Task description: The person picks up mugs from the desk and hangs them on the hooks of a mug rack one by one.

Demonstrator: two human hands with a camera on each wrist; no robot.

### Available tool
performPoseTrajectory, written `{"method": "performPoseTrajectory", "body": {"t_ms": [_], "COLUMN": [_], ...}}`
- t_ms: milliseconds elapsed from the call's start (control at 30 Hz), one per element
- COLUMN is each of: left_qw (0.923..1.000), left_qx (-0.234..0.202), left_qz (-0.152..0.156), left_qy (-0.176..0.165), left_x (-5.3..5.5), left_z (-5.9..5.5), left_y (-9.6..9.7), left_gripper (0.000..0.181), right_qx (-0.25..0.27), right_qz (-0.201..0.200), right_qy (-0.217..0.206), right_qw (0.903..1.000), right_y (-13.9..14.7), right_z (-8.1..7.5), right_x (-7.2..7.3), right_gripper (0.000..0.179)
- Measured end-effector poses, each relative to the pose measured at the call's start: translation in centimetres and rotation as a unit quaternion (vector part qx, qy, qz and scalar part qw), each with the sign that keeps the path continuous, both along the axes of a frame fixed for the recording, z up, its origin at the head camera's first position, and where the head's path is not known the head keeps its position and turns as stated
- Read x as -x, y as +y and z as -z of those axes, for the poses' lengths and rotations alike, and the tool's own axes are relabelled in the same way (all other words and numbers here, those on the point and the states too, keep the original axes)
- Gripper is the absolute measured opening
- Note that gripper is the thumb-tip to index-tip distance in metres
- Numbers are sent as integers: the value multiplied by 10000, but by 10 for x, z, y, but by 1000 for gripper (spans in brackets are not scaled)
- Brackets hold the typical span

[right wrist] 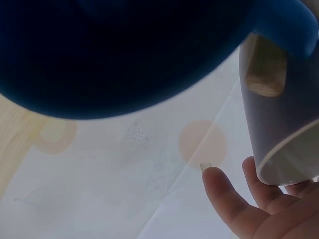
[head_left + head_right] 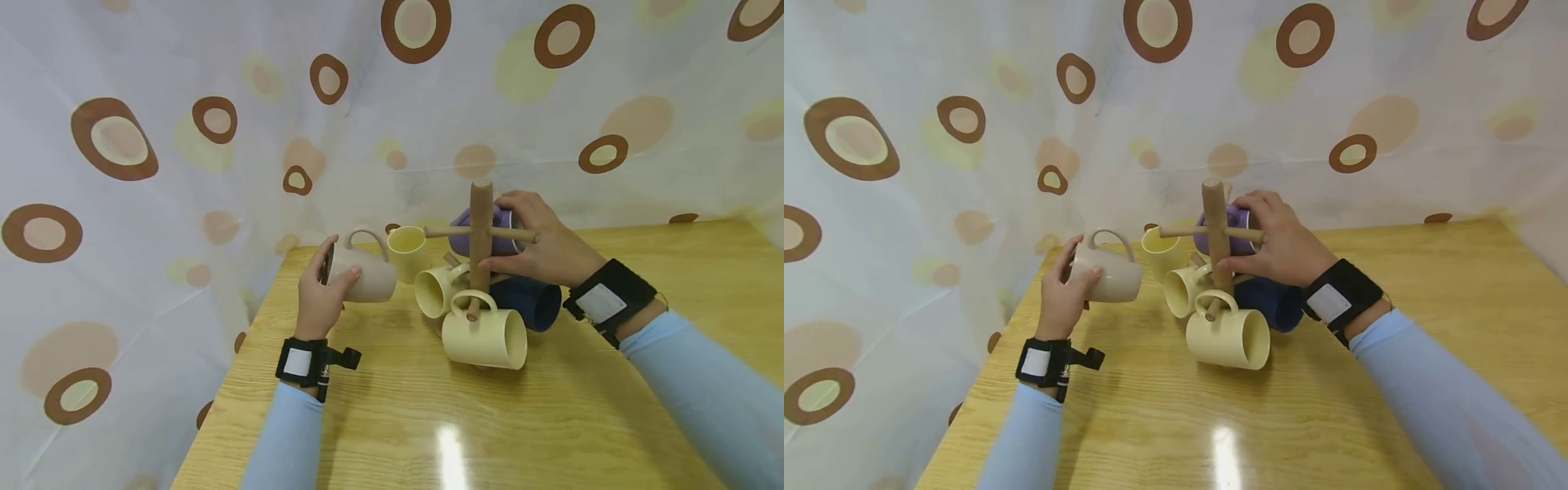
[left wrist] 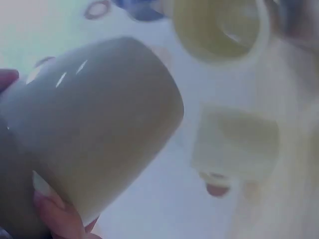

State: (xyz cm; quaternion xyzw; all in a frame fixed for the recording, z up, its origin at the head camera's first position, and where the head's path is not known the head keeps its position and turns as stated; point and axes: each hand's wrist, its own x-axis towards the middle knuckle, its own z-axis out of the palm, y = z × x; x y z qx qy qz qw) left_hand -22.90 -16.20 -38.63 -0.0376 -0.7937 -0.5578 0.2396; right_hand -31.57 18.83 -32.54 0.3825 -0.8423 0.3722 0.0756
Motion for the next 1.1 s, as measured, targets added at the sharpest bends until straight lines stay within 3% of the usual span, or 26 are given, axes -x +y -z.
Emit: {"method": "performPoseTrajectory", "body": {"t_ms": [233,367,467,700,900,1100], "left_qw": [9908,9793,9721,9652,9598,9620], "left_qx": [-721,-860,-906,-1090,-1335,-1048], "left_qz": [1143,1832,2161,2331,2350,2393], "left_qy": [102,34,-92,-457,-754,-794], "left_x": [-13,-13,-9,9,14,26], "left_z": [-29,-36,-39,-40,-29,-30], "left_y": [17,34,45,63,71,78], "left_gripper": [57,59,57,48,50,51], "right_qx": [-30,-102,-101,-60,-75,-72], "right_qz": [114,186,147,-17,-133,-222], "right_qy": [-165,-156,-111,3,197,662], "right_qw": [9998,9997,9998,10000,9997,9975], "right_y": [0,0,-1,-3,-5,-2], "right_z": [-2,-2,-2,-1,6,3], "right_x": [-2,-3,-3,-4,-5,-3], "right_gripper": [79,80,77,75,77,78]}}
